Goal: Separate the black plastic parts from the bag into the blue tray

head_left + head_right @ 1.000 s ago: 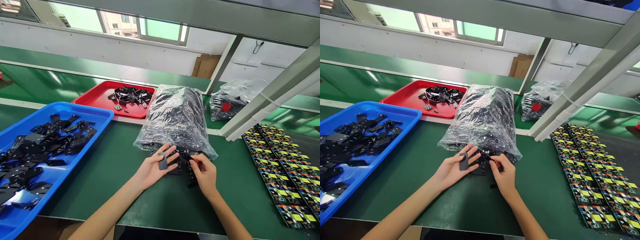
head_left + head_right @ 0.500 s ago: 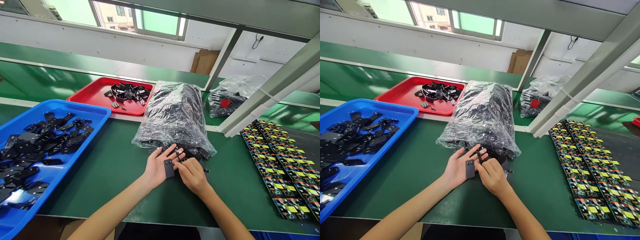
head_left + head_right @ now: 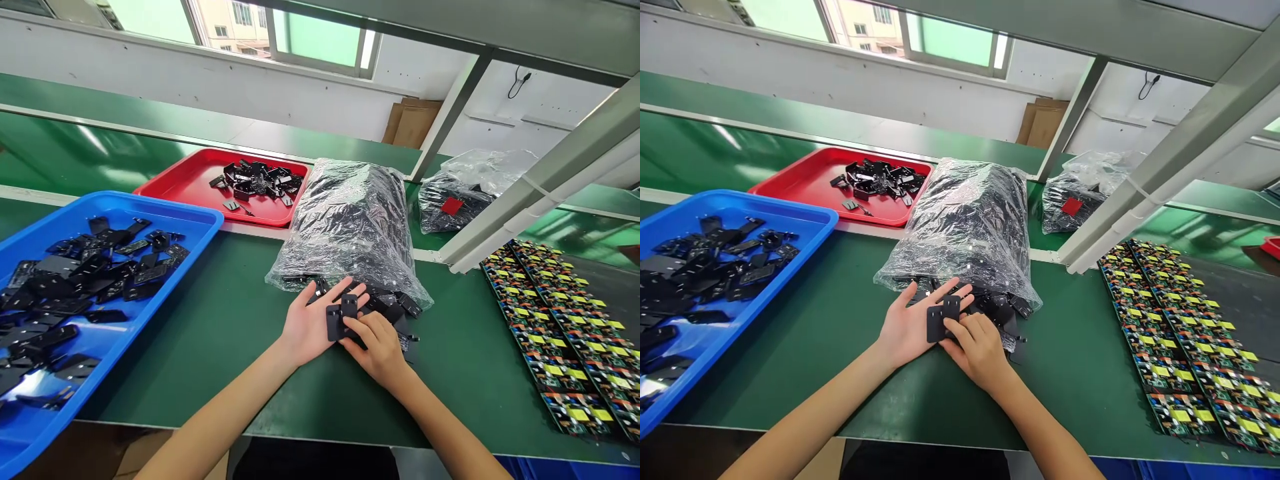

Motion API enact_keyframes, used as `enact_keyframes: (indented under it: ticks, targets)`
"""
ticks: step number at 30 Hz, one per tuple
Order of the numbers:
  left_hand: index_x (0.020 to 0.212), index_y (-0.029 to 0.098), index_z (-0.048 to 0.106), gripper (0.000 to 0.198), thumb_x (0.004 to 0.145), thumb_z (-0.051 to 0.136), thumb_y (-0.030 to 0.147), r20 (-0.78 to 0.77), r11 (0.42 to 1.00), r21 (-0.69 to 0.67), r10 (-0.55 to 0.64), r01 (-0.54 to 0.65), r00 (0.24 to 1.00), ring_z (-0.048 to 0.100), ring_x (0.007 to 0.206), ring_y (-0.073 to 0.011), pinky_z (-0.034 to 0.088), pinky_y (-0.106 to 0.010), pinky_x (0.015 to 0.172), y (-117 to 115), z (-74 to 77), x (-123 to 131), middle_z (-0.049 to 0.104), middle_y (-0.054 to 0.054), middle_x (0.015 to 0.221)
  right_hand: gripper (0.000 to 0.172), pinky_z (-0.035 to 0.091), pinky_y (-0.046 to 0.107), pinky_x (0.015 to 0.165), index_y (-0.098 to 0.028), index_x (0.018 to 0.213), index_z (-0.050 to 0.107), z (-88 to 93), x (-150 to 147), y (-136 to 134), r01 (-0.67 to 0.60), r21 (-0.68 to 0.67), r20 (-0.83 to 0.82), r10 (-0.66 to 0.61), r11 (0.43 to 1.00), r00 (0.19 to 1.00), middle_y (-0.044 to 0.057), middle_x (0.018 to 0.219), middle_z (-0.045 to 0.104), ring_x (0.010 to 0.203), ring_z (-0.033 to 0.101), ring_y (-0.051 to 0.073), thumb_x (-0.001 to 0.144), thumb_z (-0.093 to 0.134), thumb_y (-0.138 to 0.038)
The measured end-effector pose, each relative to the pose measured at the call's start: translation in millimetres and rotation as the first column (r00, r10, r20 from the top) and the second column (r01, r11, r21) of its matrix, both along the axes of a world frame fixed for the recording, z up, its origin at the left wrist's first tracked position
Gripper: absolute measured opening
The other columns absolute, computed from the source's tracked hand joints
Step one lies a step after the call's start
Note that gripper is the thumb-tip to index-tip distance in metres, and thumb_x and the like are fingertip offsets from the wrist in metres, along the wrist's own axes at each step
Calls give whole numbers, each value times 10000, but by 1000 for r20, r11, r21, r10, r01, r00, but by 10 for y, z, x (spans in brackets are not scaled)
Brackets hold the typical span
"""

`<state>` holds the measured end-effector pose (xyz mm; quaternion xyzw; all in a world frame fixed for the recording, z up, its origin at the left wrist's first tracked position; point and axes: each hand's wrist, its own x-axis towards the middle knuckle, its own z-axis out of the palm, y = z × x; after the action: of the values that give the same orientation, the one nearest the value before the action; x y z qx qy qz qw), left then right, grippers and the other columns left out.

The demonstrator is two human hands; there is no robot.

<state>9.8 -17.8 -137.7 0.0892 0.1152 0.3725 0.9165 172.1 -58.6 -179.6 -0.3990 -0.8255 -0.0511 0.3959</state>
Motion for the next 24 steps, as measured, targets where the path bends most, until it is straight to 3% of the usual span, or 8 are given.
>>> enact_keyframes:
  ticks: [8,15,24]
  targets:
    - [1309,57,437,614,885,310,482,-63,991,11,-131,132,989,380,1285,-268,270,-379,1044,-69,-90,99,463,-168,1361,236,484,289,617,-202,1068,571,43,33,16,41,-46,-204,-50,998,978,41,760,569,688,547,154,857,502,-123]
    - [1298,78,456,657,870,294,549,-172,996,54,-60,70,983,424,1244,-291,303,-407,1003,-22,-101,85,507,-184,1315,253,487,286,615,-207,1056,594,43,38,29,0,-14,-193,-3,1000,981,43,769,593,696,547,152,840,522,-96]
    - [1263,93,507,496,858,344,330,-312,999,25,-31,41,950,531,1140,-250,373,-374,964,-16,-97,62,552,-148,1281,273,500,311,658,-235,1071,618,16,96,33,-4,-86,-200,-14,996,980,52,820,576,766,563,165,851,508,-116]
